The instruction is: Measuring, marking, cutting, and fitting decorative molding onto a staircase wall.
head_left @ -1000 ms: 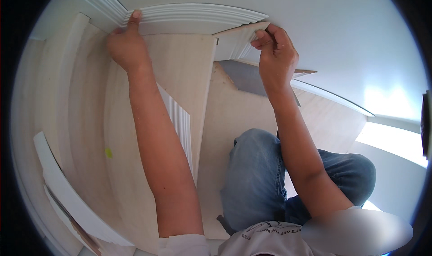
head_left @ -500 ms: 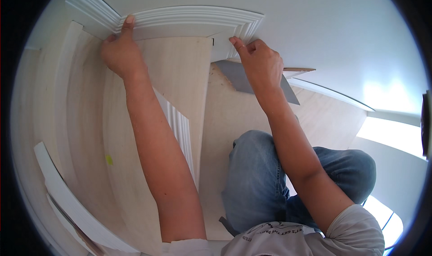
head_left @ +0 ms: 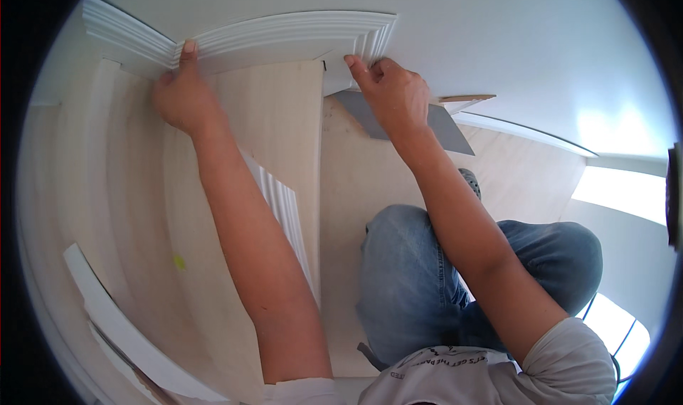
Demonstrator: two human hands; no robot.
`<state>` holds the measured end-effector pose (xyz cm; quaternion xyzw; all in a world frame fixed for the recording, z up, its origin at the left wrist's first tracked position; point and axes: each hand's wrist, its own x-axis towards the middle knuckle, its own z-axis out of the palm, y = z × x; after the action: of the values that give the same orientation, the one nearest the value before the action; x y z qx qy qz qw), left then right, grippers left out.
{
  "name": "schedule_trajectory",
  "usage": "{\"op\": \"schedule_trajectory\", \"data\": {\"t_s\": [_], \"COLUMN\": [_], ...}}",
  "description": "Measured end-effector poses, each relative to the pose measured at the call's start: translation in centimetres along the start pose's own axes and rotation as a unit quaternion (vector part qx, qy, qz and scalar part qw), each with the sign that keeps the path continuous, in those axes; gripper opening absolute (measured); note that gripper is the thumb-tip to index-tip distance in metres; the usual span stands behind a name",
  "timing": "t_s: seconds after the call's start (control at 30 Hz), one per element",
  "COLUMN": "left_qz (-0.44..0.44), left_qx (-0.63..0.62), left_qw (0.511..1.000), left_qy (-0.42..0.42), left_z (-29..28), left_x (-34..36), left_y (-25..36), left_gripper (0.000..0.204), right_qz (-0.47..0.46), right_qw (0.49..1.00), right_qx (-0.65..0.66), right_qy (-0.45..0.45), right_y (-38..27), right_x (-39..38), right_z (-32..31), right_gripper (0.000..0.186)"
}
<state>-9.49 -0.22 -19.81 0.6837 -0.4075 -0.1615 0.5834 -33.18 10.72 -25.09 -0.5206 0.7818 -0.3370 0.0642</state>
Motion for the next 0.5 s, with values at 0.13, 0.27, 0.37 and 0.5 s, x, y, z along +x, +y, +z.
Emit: {"op": "schedule_trajectory", "data": {"t_s": [0.13,0.27,0.37,0.5], "left_qz": [0.001,0.003,-0.044,-0.039], "left_qx": [-0.054,-0.118,-0.086,-0.119], "left_qw": [0.998,0.993,0.995,0.989], "left_qy": [0.029,0.027,-0.019,-0.073], "left_z": [-0.2,0.4,0.1,0.3], "left_x": [0.3,0.4,0.7,-0.3], "left_y": [-1.0,-1.0,-0.7,0.4], "left_gripper": [0.053,0.034,0.058,0.045], "right_qz": [0.004,0.017,0.018,0.077], "right_qw": [1.0,1.0,1.0,0.994], "right_qx": [-0.008,-0.011,-0.013,0.063], "right_qy": [-0.016,-0.008,0.011,-0.054], "right_y": [-0.9,-1.3,-1.6,-1.3], "right_x": [-0.2,-0.6,-0.6,-0.5], "right_z": [0.2,1.3,1.6,0.6], "right_gripper": [0.064,0.065,0.066,0.065]}}
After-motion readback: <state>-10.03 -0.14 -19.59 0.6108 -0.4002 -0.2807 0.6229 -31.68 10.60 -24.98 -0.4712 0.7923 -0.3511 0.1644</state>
